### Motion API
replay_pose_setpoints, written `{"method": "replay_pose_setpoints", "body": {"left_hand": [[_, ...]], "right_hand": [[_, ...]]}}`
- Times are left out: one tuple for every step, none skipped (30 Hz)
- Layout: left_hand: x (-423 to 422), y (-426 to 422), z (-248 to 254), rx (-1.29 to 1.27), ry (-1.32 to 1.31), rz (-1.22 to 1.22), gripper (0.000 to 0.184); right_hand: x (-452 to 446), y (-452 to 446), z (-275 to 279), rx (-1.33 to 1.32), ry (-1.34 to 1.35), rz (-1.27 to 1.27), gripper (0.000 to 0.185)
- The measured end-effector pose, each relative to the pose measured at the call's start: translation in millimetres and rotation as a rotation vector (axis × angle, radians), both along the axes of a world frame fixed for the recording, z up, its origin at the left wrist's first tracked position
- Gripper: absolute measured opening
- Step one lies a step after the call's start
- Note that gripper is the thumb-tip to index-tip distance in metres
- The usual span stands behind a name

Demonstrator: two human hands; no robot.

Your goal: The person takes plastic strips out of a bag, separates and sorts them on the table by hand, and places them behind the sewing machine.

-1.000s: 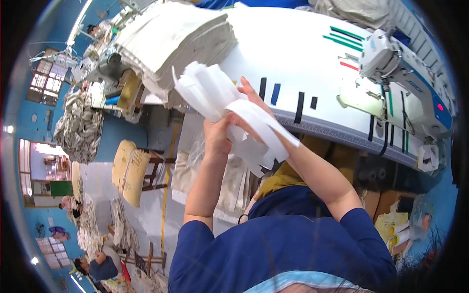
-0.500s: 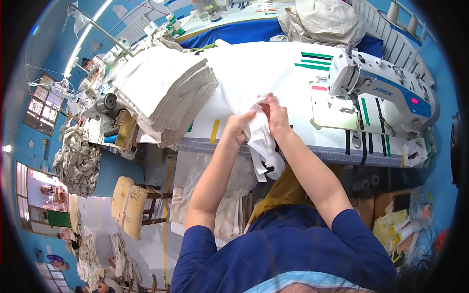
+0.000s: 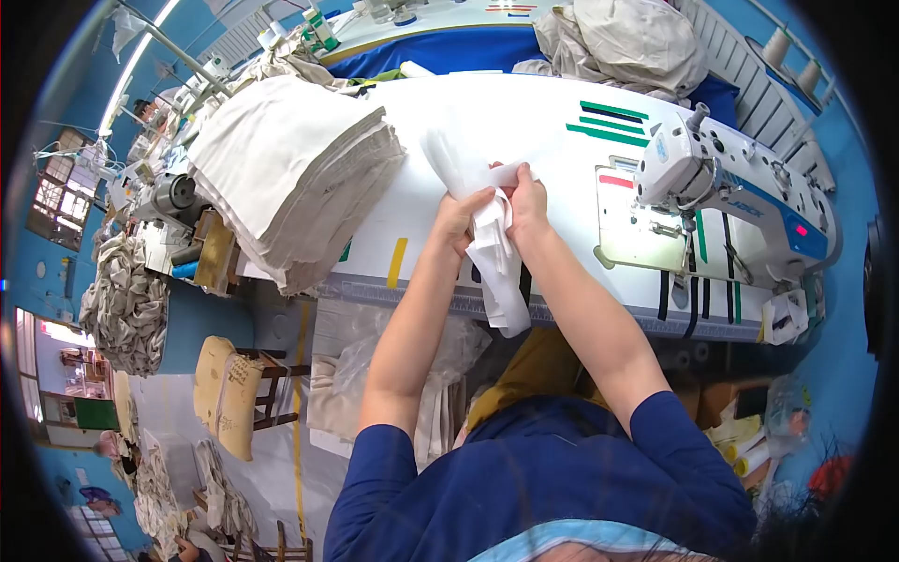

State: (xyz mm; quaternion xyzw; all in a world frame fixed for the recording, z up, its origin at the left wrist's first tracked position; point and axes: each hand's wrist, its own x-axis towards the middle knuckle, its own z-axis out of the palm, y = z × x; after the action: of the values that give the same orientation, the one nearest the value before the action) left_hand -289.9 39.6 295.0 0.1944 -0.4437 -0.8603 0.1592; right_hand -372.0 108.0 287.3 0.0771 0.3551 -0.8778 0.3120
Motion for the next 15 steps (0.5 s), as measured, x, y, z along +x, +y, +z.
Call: {"method": "replay_pose_setpoints", "body": {"left_hand": [[-7,-4,-4,0.008,0.051,0.005,0.047],[-13,-8,-9,0.000,0.047,0.013,0.047],[-19,-10,-12,-0.007,0.041,0.020,0.047],[-23,-12,-15,-0.013,0.035,0.028,0.047],[-26,-15,-18,-0.022,-0.016,0.053,0.047],[-28,-18,-15,-0.031,-0.066,0.078,0.047],[-29,-20,-13,-0.042,-0.115,0.102,0.047],[-32,-22,-11,-0.024,-0.106,0.139,0.045],[-35,-26,-14,-0.017,-0.104,0.145,0.044],[-41,-34,-19,-0.011,-0.104,0.152,0.044],[-47,-42,-25,-0.005,-0.105,0.158,0.044],[-55,-53,-38,0.003,-0.057,0.192,0.042],[-61,-61,-38,0.017,-0.062,0.189,0.041],[-64,-69,-38,0.034,-0.068,0.186,0.041],[-64,-75,-38,0.050,-0.074,0.182,0.041]], "right_hand": [[0,-3,7,0.063,0.047,-0.066,0.035],[-8,-8,-3,0.165,0.279,-0.058,0.032],[-8,-10,-1,0.225,0.407,-0.089,0.031],[-8,-12,0,0.285,0.534,-0.118,0.031],[-10,-14,2,0.342,0.661,-0.147,0.030],[-16,-14,4,0.302,0.571,-0.091,0.030],[-24,-17,1,0.145,0.400,-0.119,0.030],[-33,-22,0,-0.012,0.231,-0.147,0.030],[-43,-26,-4,-0.167,0.060,-0.173,0.031],[-54,-25,-8,-0.240,0.037,-0.149,0.030],[-64,-23,-13,-0.208,0.054,-0.170,0.029],[-70,-19,-8,-0.176,0.071,-0.191,0.028],[-75,-13,2,-0.142,0.093,-0.214,0.027],[-75,0,8,-0.057,0.255,-0.179,0.023],[-71,12,19,0.043,0.331,-0.124,0.022]]}}
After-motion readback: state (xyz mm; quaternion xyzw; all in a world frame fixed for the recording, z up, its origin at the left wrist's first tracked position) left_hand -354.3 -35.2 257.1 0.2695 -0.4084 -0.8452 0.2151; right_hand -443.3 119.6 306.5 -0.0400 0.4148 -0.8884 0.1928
